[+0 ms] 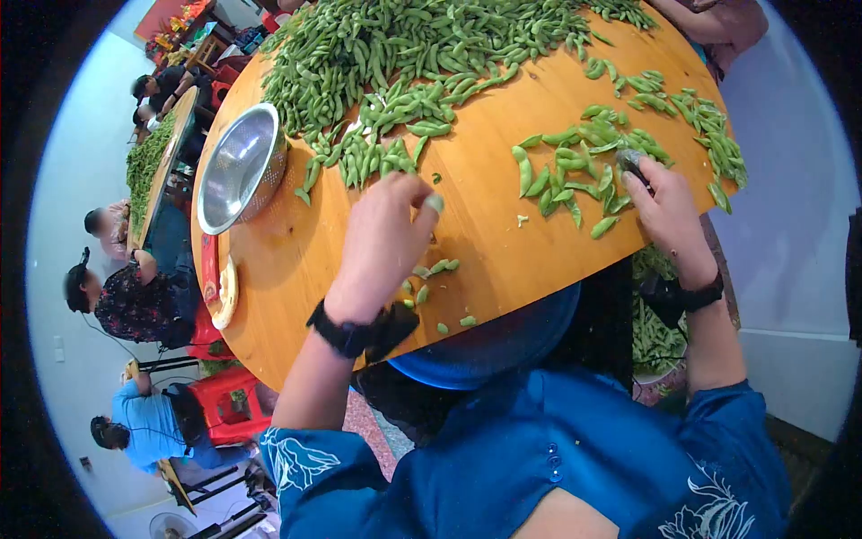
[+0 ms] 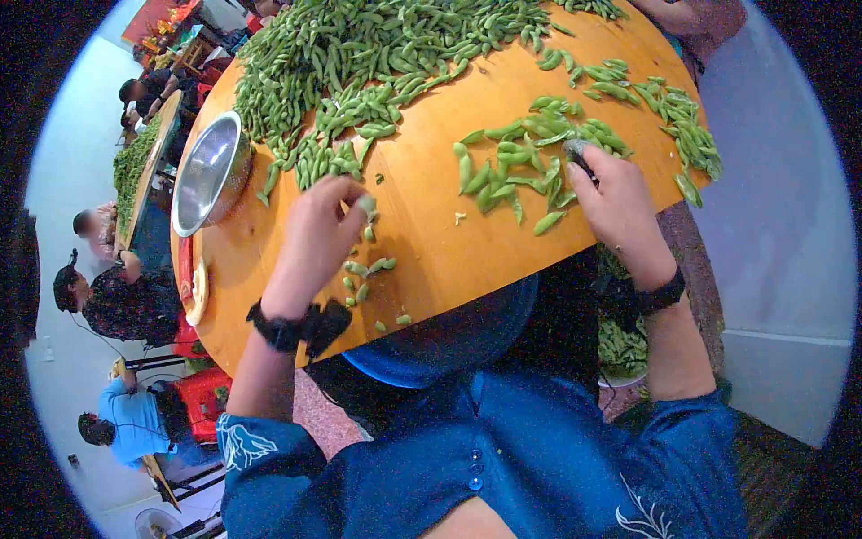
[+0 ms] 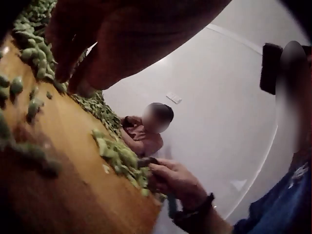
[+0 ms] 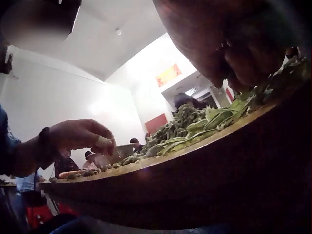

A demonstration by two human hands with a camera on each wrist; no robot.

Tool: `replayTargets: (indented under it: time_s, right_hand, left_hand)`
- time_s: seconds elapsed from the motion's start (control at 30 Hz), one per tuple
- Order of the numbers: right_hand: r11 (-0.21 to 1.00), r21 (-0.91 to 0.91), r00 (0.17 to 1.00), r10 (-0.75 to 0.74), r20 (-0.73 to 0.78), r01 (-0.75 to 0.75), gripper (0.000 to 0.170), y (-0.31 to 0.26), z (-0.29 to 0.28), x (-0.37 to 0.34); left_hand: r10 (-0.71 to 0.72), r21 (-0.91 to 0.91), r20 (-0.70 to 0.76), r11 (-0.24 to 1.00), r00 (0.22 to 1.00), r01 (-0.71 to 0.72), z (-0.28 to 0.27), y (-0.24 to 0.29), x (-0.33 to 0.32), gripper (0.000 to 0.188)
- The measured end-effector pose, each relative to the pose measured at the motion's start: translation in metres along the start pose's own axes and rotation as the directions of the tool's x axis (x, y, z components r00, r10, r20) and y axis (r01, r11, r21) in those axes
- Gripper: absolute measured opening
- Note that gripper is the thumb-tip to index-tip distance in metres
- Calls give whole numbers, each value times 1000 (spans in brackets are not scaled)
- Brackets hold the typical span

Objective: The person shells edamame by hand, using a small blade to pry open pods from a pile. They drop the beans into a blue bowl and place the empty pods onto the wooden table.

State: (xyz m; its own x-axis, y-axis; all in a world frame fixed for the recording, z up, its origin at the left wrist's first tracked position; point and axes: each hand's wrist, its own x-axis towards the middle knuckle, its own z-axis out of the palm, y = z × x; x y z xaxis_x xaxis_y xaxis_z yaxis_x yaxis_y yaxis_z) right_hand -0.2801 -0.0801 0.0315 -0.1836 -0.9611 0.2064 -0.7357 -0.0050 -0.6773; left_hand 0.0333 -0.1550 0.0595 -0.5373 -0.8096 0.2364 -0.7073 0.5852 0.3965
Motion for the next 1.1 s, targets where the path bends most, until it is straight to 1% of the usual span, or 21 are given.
replayTargets:
  time_s: [0.07,0.17,0.23,0.27,0.33,0.37,0.4,0.47,0.5,0.53,0.6,0.67,0.73,0.77,0.83,0.9,0.93,0.97,1.0,1.03,1.1]
  right_hand:
    - [999,-21,999,47,7,-47,20,-6,-3,-2]
    - [999,-14,998,50,38,-49,19,-14,-6,-6]
    - [995,58,996,-82,-23,83,19,-16,-7,-8]
    - [995,61,997,-78,-26,79,19,-14,-7,-8]
    - [986,135,995,-93,-47,98,18,-9,-6,-8]
    - [986,137,994,-94,-48,99,18,-6,-6,-7]
    - [989,133,998,-59,-20,61,18,-2,-8,-7]
    - [991,128,1000,-23,5,22,18,-4,-11,-6]
    - [959,238,985,133,107,-155,18,-12,-16,-7]
    - [886,325,937,270,222,-332,18,-16,-19,-9]
    - [920,306,965,198,172,-244,18,-12,-19,-13]
    - [947,277,983,130,128,-161,18,-9,-13,-14]
    - [917,398,998,-47,38,28,21,-10,-3,-13]
    - [917,397,998,-49,38,30,21,-17,-3,-12]
    - [820,517,934,60,352,-247,26,-36,-4,-11]
    - [787,549,915,46,402,-281,27,-53,4,-5]
    - [751,578,892,32,452,-320,27,-61,8,-2]
    - [755,588,894,-5,448,-290,24,-68,14,1]
    - [753,588,895,1,446,-294,24,-72,21,2]
    - [731,603,873,-19,487,-320,21,-75,30,4]
    - [701,618,823,-79,562,-355,18,-83,40,7]
  left_hand:
    - [-159,51,18,986,987,158,10,-8,24,18]
    - [-159,138,-34,977,987,162,37,-23,41,20]
    - [-188,204,6,962,982,183,43,-20,48,19]
    - [-184,207,9,962,983,178,46,-18,49,19]
    - [-89,-293,199,945,976,146,41,3,49,18]
    - [-71,-634,318,726,946,268,46,8,52,18]
    - [-71,-633,317,727,946,267,44,9,55,18]
    - [-60,-296,45,953,997,71,34,9,66,21]
    - [15,26,-115,1000,993,-12,39,-15,71,23]
    - [-127,244,-61,960,990,138,32,-17,73,22]
    - [-266,256,-56,928,962,271,33,-30,74,20]
    - [-262,304,-70,913,963,271,38,-41,77,20]
    - [-263,349,-89,895,961,278,40,-45,76,19]
    - [-241,345,-71,904,968,250,39,-47,75,18]
    - [-215,343,-53,913,975,220,36,-44,71,17]
    - [-57,162,-120,984,991,76,29,-33,57,15]
    - [-156,-52,-53,987,986,153,24,-20,48,13]
    - [-252,-331,40,910,967,251,17,-1,39,13]
    - [-319,-570,158,744,935,350,13,14,29,14]
    - [-316,-569,163,744,935,351,13,21,20,14]
    - [-228,-726,204,617,952,304,14,28,6,21]
